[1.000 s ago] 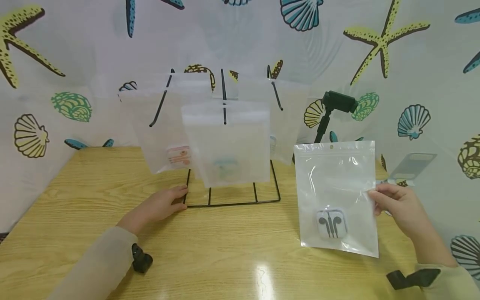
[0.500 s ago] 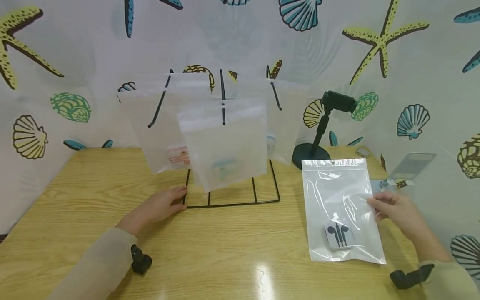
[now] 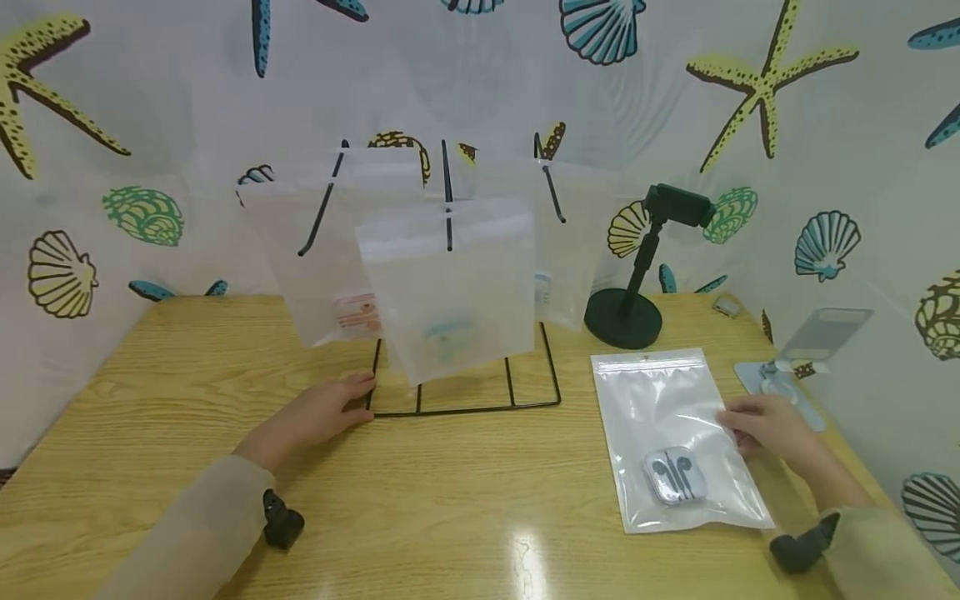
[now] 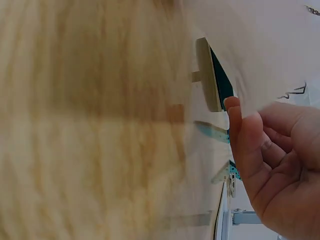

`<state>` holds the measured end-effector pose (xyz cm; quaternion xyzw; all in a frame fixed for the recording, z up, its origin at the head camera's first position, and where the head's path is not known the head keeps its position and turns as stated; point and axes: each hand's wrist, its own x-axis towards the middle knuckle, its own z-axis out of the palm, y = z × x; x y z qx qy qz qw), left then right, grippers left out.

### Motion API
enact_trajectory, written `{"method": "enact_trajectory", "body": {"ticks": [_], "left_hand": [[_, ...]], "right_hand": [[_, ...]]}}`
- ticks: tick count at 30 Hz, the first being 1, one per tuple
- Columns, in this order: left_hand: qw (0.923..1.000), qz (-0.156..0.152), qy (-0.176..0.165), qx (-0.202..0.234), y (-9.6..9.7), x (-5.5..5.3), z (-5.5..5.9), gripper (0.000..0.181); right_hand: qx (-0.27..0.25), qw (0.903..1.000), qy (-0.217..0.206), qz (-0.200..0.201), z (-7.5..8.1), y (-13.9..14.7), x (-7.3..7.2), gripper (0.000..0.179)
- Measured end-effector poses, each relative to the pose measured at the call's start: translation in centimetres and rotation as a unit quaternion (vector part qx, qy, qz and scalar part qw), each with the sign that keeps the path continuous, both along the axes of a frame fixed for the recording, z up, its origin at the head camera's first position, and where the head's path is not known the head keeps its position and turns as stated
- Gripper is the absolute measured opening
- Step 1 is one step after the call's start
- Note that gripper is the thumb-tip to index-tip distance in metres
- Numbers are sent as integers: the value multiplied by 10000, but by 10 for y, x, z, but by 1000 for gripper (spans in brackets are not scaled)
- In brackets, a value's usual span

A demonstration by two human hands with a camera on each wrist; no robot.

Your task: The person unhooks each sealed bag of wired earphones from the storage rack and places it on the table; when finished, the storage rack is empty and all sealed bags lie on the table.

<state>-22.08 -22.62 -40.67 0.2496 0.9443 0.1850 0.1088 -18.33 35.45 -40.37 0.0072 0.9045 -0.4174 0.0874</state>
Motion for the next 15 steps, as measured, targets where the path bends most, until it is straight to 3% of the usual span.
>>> {"method": "enact_trajectory", "body": {"ticks": [4, 15], "left_hand": [[10000, -52, 65, -34, -1, -1, 0, 57], [10000, -24, 28, 25, -1, -1, -2, 56]], "right_hand": [[319, 9993, -176, -33, -3, -3, -6, 46], [260, 9962, -726, -394, -9, -9, -13, 44]]}}
